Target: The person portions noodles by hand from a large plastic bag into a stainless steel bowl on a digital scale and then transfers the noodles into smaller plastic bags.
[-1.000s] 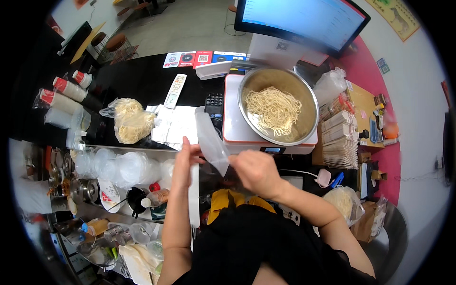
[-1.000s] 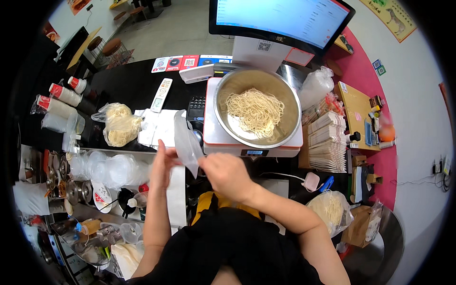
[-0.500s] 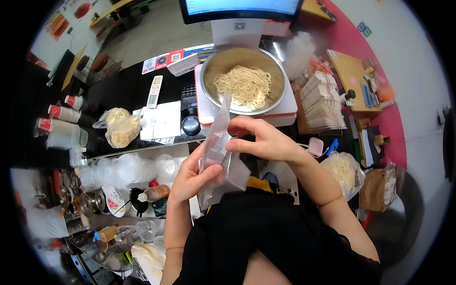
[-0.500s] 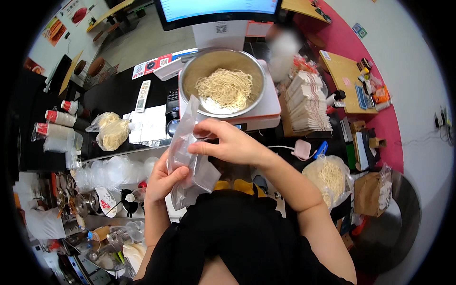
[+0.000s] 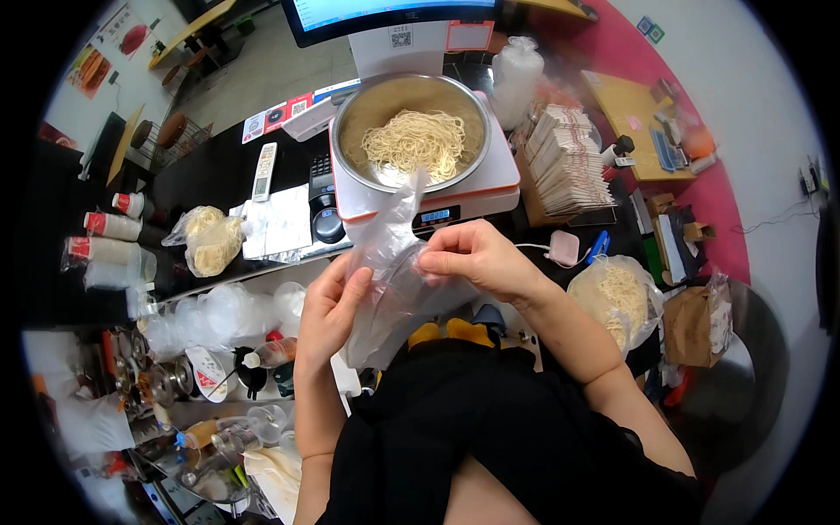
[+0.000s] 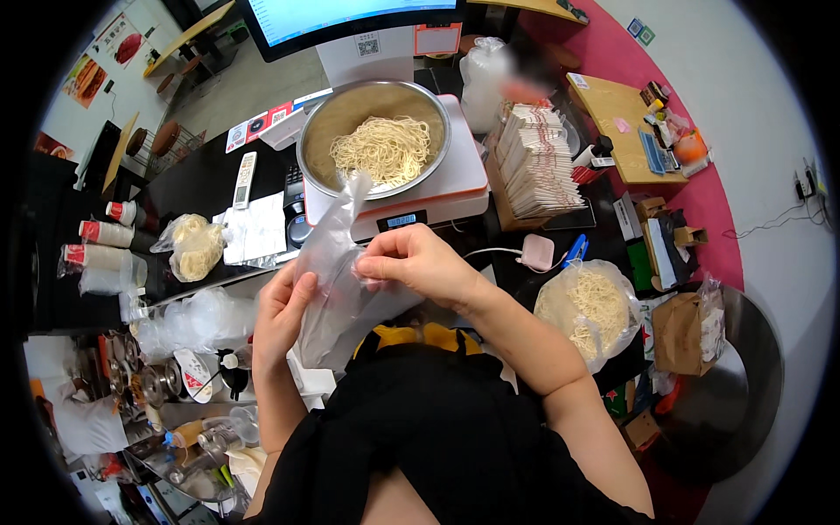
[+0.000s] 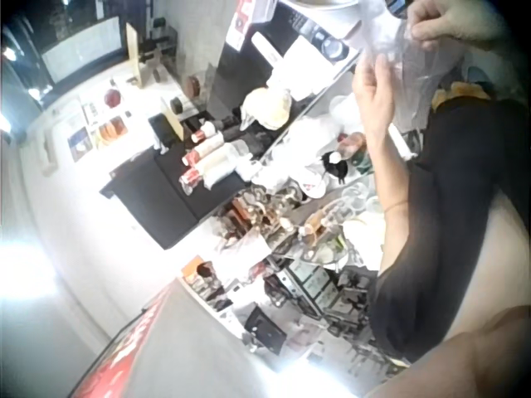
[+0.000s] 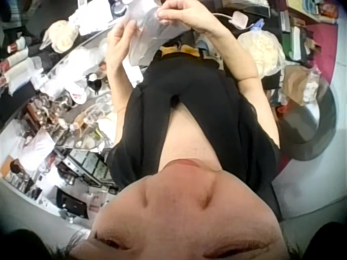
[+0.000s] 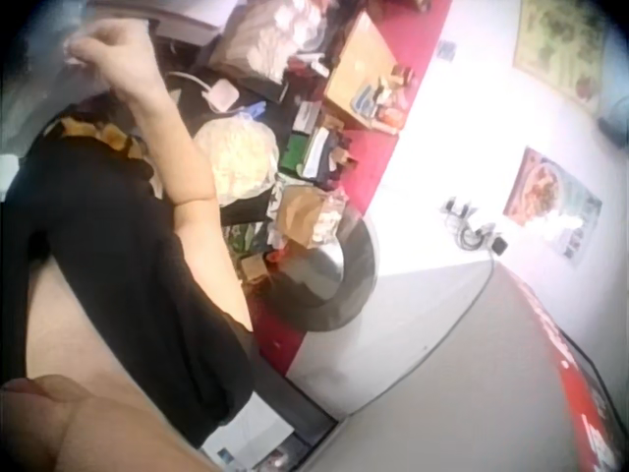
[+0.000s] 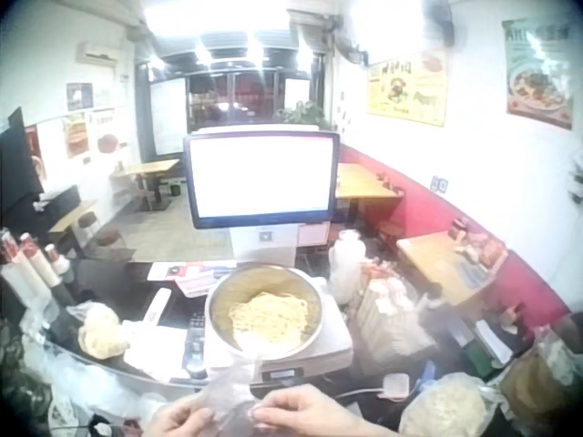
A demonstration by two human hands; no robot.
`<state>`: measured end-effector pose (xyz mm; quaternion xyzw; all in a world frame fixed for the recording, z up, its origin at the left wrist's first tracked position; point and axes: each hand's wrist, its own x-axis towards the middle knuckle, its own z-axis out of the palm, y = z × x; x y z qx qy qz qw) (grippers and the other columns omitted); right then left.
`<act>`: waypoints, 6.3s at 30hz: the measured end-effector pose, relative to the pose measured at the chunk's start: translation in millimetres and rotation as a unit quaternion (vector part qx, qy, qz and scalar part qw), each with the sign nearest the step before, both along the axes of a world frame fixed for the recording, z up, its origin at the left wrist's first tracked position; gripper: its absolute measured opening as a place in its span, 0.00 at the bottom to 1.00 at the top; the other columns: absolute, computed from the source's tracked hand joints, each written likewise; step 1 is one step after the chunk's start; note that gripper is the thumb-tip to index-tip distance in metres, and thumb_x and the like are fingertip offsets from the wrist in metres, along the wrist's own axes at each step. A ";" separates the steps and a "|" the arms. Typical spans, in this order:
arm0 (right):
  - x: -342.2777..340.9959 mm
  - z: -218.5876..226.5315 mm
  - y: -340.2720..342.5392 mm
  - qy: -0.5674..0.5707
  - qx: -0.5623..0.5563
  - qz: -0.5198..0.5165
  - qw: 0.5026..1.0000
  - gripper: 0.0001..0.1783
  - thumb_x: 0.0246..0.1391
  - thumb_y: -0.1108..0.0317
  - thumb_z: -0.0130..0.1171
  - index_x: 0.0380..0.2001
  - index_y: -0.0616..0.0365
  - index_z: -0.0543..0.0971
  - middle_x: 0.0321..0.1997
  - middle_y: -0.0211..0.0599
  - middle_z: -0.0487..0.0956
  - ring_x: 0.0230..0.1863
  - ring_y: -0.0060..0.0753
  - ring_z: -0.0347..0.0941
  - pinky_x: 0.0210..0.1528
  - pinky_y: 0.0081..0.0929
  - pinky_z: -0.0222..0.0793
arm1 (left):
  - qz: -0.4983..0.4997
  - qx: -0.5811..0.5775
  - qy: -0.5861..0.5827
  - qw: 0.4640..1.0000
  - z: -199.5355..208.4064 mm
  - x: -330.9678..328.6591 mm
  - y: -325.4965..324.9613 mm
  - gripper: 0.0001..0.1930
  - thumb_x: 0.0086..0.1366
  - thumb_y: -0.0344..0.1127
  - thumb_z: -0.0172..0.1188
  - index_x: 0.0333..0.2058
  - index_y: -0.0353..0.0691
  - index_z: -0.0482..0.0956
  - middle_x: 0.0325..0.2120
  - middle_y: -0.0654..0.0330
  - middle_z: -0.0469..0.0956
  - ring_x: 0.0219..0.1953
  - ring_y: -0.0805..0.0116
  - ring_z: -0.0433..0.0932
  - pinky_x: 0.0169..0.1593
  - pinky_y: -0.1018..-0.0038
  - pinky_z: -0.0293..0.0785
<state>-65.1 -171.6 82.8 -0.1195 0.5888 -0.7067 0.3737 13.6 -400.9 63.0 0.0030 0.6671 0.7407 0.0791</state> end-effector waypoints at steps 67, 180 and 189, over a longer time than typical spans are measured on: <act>-15.9 -15.4 -2.4 0.017 -0.095 -0.108 0.989 0.10 0.60 0.65 0.62 0.28 0.58 0.75 0.26 0.25 0.76 0.28 0.16 0.70 0.35 0.16 0.67 | 0.104 0.072 -0.003 0.992 -6.7 -32.3 61.8 0.05 0.66 0.30 0.61 0.38 0.36 0.77 0.32 0.65 0.81 0.33 0.81 0.77 0.34 0.85 0.72; -246.3 -83.8 -26.4 -0.091 0.126 -0.258 0.954 0.13 0.59 0.65 0.54 0.40 0.66 0.75 0.31 0.45 0.80 0.32 0.44 0.79 0.35 0.43 0.78 | 0.036 -0.545 0.071 0.834 -38.8 -358.0 5.1 0.12 0.60 0.45 0.61 0.28 0.43 0.86 0.29 0.51 0.83 0.36 0.51 0.82 0.43 0.61 0.77; -263.7 0.8 8.5 -0.046 0.164 -0.311 0.935 0.12 0.57 0.75 0.54 0.19 0.62 0.71 0.15 0.35 0.67 0.14 0.30 0.65 0.26 0.41 0.80 | -0.020 -0.458 -0.080 0.885 14.7 -345.5 -30.2 0.11 0.61 0.33 0.56 0.24 0.33 0.81 0.20 0.53 0.81 0.19 0.65 0.81 0.23 0.70 0.79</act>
